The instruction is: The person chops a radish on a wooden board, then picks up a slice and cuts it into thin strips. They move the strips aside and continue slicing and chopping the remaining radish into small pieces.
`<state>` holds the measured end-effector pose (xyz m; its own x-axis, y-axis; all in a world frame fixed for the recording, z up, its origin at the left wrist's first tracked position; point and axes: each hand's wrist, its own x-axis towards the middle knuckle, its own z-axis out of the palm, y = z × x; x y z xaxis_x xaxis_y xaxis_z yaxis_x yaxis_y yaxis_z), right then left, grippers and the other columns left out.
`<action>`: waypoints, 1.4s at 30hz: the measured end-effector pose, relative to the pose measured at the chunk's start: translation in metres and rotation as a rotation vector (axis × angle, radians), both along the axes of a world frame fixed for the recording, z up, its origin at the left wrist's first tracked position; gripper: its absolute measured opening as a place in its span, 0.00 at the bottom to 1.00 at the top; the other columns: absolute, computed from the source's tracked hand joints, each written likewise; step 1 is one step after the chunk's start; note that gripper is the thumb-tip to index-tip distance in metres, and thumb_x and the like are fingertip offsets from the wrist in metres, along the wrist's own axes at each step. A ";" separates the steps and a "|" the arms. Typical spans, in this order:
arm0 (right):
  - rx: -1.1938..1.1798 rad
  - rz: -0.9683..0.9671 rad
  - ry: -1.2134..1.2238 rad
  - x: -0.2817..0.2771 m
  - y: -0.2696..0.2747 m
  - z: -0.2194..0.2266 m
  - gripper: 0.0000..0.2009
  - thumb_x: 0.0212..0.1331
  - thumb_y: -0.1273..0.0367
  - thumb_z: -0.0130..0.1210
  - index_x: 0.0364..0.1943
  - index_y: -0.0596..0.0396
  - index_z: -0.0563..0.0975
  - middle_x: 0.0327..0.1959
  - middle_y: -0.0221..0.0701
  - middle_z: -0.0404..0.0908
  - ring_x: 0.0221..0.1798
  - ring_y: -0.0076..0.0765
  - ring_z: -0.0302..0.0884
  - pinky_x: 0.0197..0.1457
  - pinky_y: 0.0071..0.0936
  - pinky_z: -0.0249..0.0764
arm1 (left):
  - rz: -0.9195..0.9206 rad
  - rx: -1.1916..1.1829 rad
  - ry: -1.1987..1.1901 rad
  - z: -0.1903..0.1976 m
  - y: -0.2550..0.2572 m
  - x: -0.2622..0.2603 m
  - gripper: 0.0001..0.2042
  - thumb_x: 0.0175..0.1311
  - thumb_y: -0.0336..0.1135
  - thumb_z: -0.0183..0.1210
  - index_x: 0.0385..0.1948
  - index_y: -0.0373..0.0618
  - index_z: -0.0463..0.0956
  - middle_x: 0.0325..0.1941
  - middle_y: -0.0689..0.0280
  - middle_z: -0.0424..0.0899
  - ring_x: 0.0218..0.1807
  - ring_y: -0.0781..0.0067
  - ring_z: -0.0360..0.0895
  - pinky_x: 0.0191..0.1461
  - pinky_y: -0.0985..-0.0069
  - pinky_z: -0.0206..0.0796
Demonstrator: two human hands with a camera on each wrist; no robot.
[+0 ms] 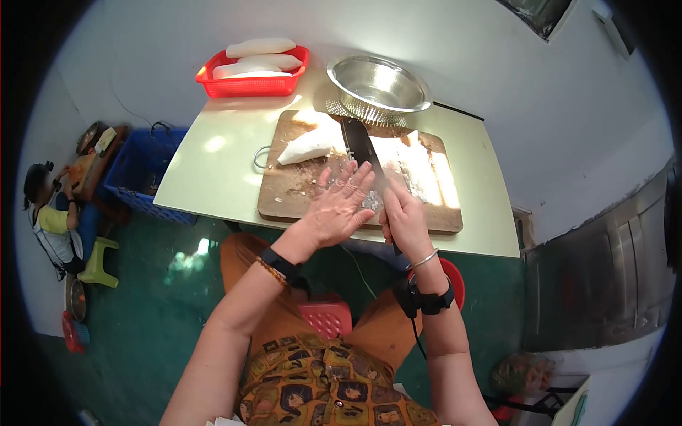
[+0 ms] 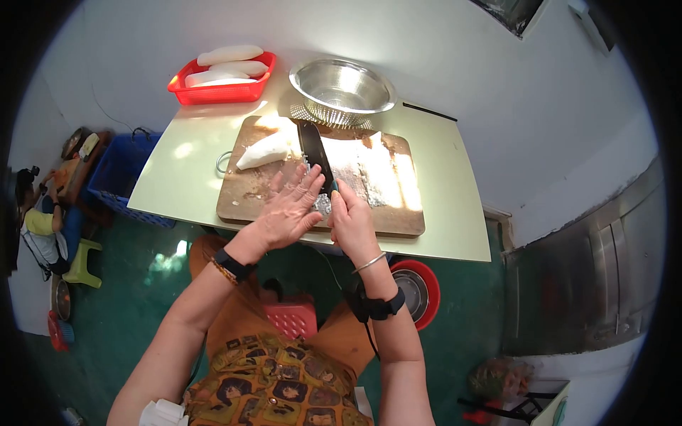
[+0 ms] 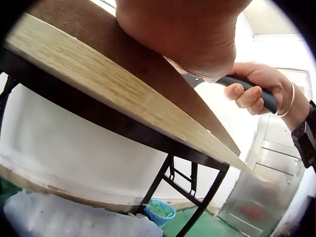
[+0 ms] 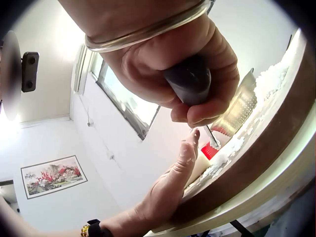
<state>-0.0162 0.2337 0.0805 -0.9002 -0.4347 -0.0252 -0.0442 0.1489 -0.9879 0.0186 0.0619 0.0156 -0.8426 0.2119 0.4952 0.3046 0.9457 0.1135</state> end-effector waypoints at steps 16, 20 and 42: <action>-0.144 0.002 -0.162 0.004 0.013 0.003 0.22 0.73 0.65 0.42 0.68 0.57 0.63 0.17 0.24 0.68 0.10 0.18 0.61 0.11 0.18 0.59 | 0.085 0.164 -0.124 0.001 0.020 -0.002 0.33 0.74 0.58 0.27 0.74 0.46 0.44 0.79 0.60 0.45 0.79 0.58 0.39 0.75 0.47 0.24; -0.111 -0.013 -0.150 0.006 0.018 0.005 0.22 0.73 0.65 0.43 0.67 0.57 0.64 0.17 0.24 0.69 0.10 0.17 0.61 0.11 0.18 0.59 | 0.164 0.253 -0.201 0.003 0.020 -0.005 0.34 0.74 0.59 0.27 0.73 0.43 0.45 0.78 0.57 0.45 0.80 0.57 0.38 0.76 0.47 0.26; -0.113 -0.042 -0.152 0.008 0.042 0.026 0.22 0.73 0.64 0.44 0.68 0.53 0.65 0.18 0.25 0.70 0.11 0.18 0.62 0.12 0.18 0.61 | 0.181 0.674 -0.229 0.008 0.022 -0.017 0.38 0.73 0.62 0.23 0.72 0.38 0.45 0.77 0.52 0.49 0.79 0.52 0.37 0.76 0.51 0.27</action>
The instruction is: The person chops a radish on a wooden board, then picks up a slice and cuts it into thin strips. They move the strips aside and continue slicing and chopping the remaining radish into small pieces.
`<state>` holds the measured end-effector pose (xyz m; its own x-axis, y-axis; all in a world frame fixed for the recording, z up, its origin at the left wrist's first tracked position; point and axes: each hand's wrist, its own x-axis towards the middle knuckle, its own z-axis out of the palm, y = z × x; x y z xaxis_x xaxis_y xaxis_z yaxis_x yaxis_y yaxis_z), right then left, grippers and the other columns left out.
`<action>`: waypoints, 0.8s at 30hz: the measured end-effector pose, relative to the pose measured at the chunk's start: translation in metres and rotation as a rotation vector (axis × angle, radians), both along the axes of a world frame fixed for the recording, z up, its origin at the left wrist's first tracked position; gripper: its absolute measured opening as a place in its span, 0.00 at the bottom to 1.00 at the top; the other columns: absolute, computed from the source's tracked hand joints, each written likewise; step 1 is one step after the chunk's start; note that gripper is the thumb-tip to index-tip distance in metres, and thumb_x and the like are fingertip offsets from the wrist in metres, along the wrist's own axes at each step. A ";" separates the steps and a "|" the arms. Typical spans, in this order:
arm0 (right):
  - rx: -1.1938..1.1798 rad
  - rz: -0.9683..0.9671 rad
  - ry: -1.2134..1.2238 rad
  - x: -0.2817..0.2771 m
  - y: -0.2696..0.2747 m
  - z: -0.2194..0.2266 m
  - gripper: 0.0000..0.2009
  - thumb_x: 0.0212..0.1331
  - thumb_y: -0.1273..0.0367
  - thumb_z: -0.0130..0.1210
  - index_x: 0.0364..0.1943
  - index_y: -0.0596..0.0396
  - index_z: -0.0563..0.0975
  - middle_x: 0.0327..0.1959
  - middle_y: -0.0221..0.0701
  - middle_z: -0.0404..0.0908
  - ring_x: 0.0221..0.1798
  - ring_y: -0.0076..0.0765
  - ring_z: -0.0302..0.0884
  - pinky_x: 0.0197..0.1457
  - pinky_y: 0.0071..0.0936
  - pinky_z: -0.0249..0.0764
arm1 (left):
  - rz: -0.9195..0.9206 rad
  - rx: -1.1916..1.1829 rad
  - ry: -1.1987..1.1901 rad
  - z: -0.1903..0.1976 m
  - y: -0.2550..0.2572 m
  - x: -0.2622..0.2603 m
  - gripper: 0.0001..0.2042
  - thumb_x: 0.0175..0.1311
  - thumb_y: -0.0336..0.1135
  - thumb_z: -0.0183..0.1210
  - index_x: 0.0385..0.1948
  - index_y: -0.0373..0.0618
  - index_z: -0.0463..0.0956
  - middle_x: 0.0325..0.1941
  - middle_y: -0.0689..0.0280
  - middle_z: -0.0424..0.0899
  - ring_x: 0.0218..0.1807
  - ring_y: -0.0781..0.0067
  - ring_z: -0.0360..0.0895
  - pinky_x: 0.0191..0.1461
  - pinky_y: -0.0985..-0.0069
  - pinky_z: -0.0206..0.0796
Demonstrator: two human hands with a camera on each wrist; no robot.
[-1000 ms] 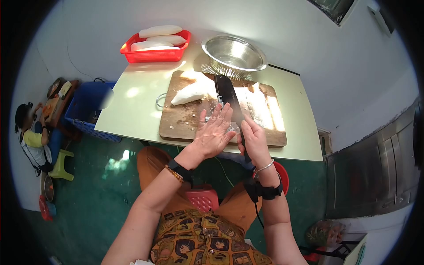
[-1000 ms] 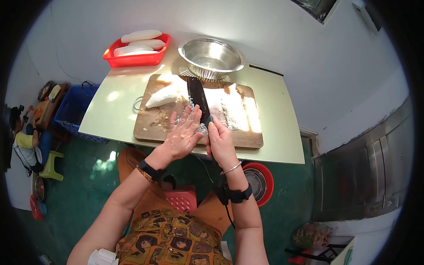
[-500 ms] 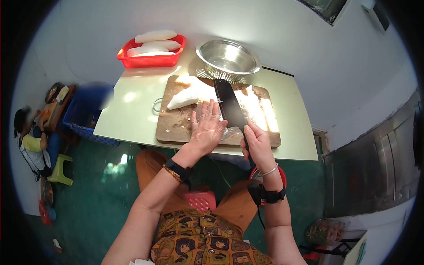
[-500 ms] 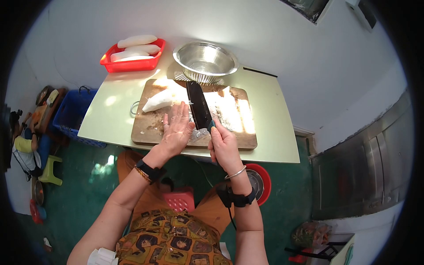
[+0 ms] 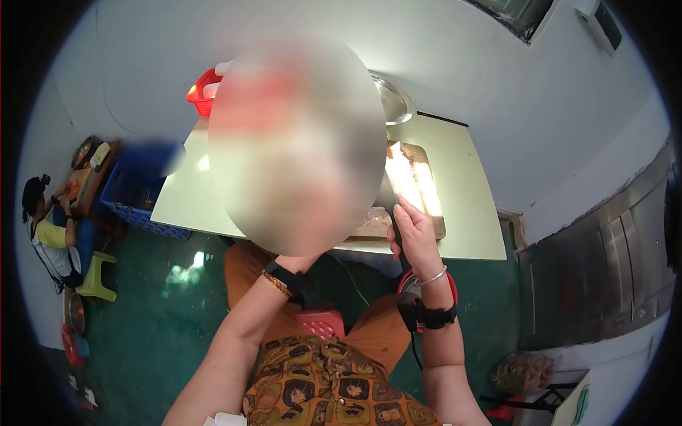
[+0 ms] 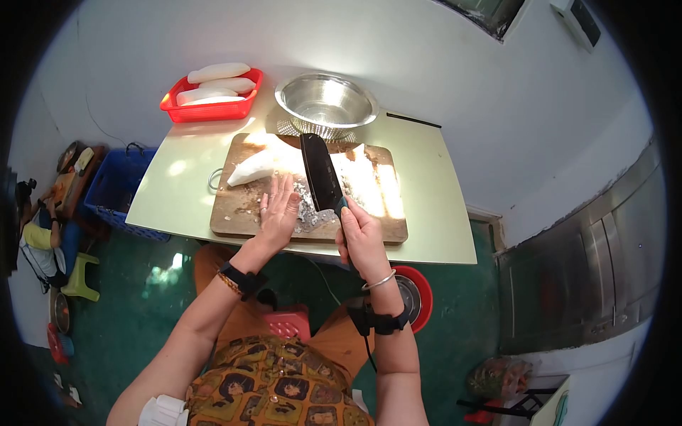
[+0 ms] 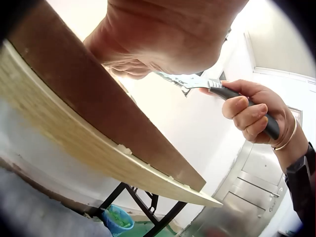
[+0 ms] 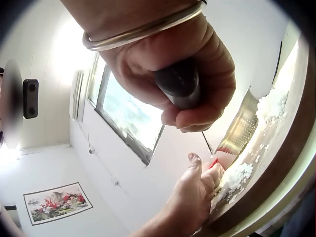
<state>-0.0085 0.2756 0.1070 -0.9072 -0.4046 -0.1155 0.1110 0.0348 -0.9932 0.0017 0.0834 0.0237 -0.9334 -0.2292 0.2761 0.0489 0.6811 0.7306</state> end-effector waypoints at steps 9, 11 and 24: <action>-0.443 0.053 -0.368 -0.003 -0.013 -0.013 0.21 0.73 0.61 0.42 0.68 0.45 0.63 0.21 0.27 0.73 0.12 0.18 0.63 0.14 0.17 0.64 | -0.851 2.037 0.205 0.034 -0.009 -0.008 0.40 0.71 0.66 0.25 0.65 0.33 0.58 0.63 0.51 0.71 0.63 0.55 0.69 0.68 0.57 0.59; -0.500 0.069 -0.379 -0.001 -0.019 -0.019 0.21 0.74 0.60 0.40 0.68 0.44 0.62 0.22 0.27 0.72 0.13 0.18 0.63 0.15 0.17 0.64 | -0.516 2.106 0.126 0.037 0.001 -0.007 0.40 0.71 0.66 0.25 0.64 0.32 0.58 0.62 0.49 0.71 0.63 0.52 0.69 0.68 0.56 0.59; -0.441 0.097 -0.440 -0.007 -0.015 -0.030 0.21 0.74 0.60 0.40 0.68 0.44 0.62 0.22 0.28 0.72 0.13 0.18 0.61 0.15 0.17 0.64 | -0.632 2.242 0.047 0.025 -0.020 -0.016 0.43 0.69 0.68 0.26 0.63 0.29 0.59 0.64 0.46 0.69 0.65 0.49 0.67 0.69 0.54 0.57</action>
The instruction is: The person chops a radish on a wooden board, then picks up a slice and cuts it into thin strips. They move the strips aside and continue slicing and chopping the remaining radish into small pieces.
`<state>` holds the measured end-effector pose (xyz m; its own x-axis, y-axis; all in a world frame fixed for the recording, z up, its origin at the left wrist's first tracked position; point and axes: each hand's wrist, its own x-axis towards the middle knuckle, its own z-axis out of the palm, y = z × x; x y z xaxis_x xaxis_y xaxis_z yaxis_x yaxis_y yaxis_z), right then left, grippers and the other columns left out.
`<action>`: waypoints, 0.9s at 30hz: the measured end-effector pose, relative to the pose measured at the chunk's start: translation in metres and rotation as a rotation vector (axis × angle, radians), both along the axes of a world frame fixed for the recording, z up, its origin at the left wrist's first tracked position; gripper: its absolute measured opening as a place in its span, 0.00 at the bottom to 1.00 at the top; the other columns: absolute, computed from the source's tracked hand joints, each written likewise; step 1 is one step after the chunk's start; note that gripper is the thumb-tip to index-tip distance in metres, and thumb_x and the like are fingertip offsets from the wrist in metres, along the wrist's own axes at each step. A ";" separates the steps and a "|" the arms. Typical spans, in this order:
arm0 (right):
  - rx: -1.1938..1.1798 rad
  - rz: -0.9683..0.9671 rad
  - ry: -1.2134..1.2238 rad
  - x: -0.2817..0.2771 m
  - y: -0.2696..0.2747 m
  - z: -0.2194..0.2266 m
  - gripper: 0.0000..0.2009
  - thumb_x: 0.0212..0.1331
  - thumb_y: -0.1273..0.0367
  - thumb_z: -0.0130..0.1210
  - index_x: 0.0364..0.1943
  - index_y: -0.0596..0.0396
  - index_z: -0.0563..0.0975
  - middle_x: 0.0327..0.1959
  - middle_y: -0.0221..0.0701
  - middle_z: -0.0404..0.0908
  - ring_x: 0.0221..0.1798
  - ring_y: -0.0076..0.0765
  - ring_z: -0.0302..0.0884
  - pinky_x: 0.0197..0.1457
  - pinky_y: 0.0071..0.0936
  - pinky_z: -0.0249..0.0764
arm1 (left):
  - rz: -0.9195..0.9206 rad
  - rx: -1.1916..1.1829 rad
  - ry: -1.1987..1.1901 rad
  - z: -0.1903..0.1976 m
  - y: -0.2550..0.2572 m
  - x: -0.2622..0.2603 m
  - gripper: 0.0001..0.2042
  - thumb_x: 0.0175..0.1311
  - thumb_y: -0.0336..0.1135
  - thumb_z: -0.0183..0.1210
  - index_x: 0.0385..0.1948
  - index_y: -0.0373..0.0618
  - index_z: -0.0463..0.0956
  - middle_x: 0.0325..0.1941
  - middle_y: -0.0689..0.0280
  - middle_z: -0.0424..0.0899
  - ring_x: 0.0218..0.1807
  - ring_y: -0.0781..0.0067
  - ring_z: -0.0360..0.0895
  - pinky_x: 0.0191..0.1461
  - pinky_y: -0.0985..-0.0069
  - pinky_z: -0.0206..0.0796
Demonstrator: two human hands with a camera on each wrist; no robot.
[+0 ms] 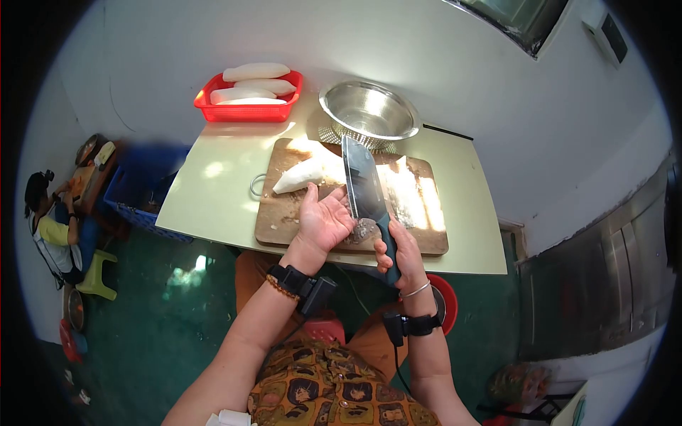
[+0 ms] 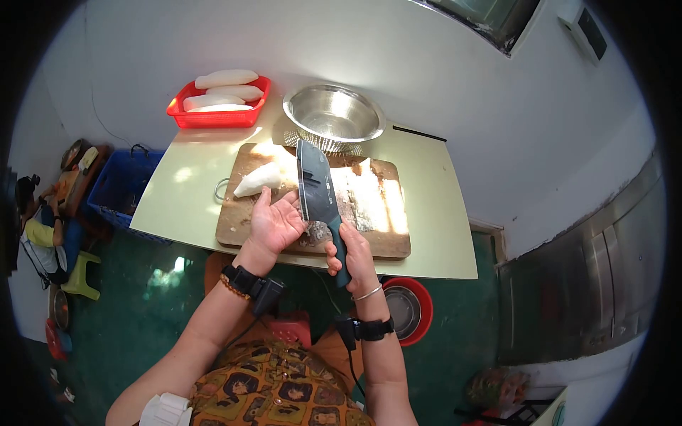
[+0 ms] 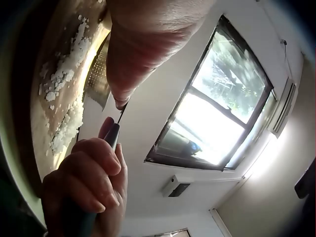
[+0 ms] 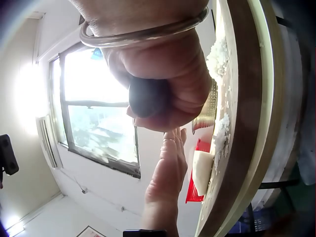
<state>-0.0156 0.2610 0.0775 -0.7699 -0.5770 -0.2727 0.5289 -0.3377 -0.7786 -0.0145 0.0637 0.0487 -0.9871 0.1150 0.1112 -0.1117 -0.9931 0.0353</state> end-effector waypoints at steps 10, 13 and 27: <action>0.040 0.041 0.011 0.006 0.021 0.000 0.23 0.73 0.61 0.41 0.69 0.48 0.60 0.21 0.28 0.72 0.12 0.18 0.62 0.15 0.18 0.64 | 0.090 -0.080 -0.149 0.014 -0.017 -0.015 0.46 0.68 0.69 0.27 0.65 0.25 0.54 0.67 0.42 0.64 0.66 0.45 0.64 0.72 0.54 0.53; 0.075 0.039 0.027 0.011 0.031 0.001 0.23 0.73 0.62 0.41 0.70 0.49 0.60 0.20 0.29 0.72 0.12 0.18 0.62 0.15 0.17 0.64 | 0.159 -0.127 -0.226 0.019 -0.018 -0.019 0.45 0.69 0.68 0.28 0.65 0.25 0.55 0.67 0.41 0.64 0.66 0.45 0.64 0.72 0.54 0.53; 0.396 -0.241 0.266 0.048 0.076 0.010 0.21 0.72 0.64 0.44 0.67 0.53 0.66 0.20 0.26 0.73 0.13 0.16 0.65 0.17 0.14 0.66 | 0.396 -1.518 -0.235 0.007 -0.002 -0.037 0.37 0.64 0.31 0.55 0.72 0.36 0.44 0.54 0.54 0.82 0.33 0.87 0.72 0.41 0.89 0.66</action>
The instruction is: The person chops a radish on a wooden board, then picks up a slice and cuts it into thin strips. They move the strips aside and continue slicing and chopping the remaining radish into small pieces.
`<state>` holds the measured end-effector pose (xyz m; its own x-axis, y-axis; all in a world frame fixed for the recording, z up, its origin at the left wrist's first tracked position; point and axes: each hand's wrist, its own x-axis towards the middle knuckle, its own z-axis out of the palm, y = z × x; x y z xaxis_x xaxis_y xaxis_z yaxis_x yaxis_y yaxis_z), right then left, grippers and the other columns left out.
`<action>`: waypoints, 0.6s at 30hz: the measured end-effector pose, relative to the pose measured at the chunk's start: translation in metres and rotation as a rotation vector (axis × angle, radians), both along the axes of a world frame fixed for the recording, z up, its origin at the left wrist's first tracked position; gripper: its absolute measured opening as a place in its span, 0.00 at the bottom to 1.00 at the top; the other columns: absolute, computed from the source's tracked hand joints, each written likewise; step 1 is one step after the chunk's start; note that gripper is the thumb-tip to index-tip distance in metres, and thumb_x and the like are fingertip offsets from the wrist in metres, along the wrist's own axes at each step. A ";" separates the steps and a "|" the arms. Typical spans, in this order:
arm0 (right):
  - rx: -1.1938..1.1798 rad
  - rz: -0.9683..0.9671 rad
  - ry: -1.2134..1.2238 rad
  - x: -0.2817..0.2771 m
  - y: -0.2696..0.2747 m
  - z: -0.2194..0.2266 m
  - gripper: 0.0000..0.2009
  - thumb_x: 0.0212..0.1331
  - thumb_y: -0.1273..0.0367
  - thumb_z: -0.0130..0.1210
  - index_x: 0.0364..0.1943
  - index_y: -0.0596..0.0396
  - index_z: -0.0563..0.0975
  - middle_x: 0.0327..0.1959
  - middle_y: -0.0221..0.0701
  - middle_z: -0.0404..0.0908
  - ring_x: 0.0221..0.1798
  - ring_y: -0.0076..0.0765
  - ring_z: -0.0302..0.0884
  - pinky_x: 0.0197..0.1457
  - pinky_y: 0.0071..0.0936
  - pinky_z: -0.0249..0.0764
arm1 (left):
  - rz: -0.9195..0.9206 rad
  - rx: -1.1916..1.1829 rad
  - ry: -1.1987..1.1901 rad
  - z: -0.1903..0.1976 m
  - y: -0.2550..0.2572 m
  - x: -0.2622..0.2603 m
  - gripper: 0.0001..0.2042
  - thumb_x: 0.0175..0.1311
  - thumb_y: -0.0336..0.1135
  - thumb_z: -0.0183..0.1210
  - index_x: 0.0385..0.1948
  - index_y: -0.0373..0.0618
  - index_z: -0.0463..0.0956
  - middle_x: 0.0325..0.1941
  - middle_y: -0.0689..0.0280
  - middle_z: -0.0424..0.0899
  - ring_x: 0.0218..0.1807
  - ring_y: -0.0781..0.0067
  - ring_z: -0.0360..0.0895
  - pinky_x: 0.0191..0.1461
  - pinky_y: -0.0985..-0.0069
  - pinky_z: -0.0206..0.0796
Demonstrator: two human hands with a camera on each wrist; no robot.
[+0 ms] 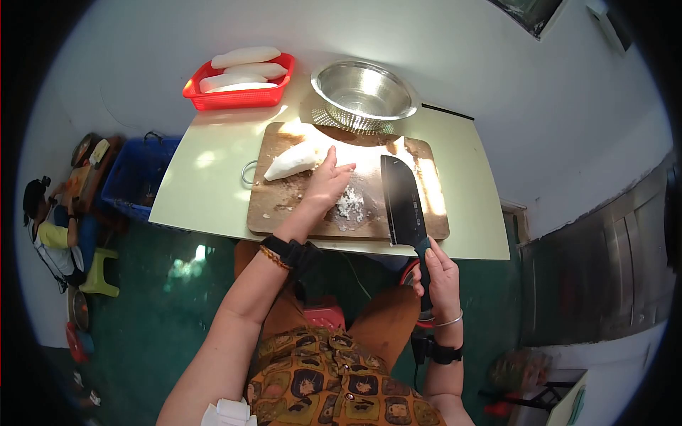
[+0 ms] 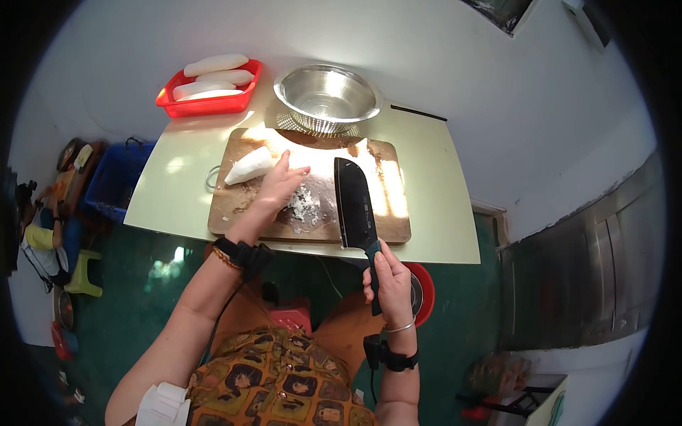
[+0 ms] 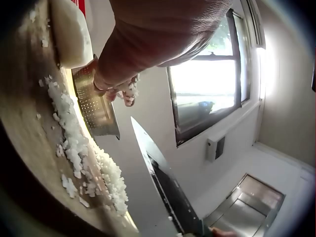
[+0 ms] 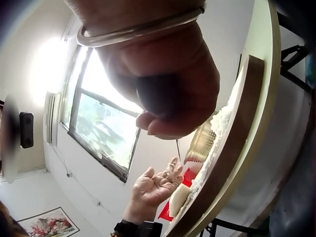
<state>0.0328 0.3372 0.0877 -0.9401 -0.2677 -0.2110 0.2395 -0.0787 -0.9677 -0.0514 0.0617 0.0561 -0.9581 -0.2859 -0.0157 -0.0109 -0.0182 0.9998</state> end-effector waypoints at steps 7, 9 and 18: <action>0.193 0.160 0.109 0.014 -0.005 0.010 0.21 0.72 0.66 0.46 0.67 0.52 0.67 0.20 0.21 0.71 0.15 0.12 0.63 0.19 0.13 0.62 | 0.242 0.126 0.205 -0.006 -0.010 0.001 0.26 0.63 0.24 0.55 0.64 0.34 0.63 0.45 0.64 0.82 0.32 0.90 0.69 0.37 0.90 0.64; 0.273 0.221 0.099 0.021 -0.016 0.020 0.21 0.71 0.67 0.47 0.66 0.52 0.67 0.20 0.20 0.70 0.17 0.11 0.62 0.20 0.13 0.62 | 0.344 0.142 0.313 -0.004 -0.025 0.006 0.20 0.65 0.24 0.53 0.60 0.34 0.69 0.42 0.66 0.81 0.33 0.90 0.70 0.39 0.90 0.64; 0.424 0.451 0.459 0.013 -0.064 0.006 0.19 0.67 0.67 0.50 0.61 0.58 0.70 0.20 0.39 0.70 0.23 0.27 0.72 0.32 0.27 0.72 | 0.485 0.214 0.367 -0.013 -0.053 0.031 0.13 0.67 0.27 0.51 0.50 0.38 0.76 0.39 0.70 0.80 0.37 0.87 0.72 0.44 0.87 0.67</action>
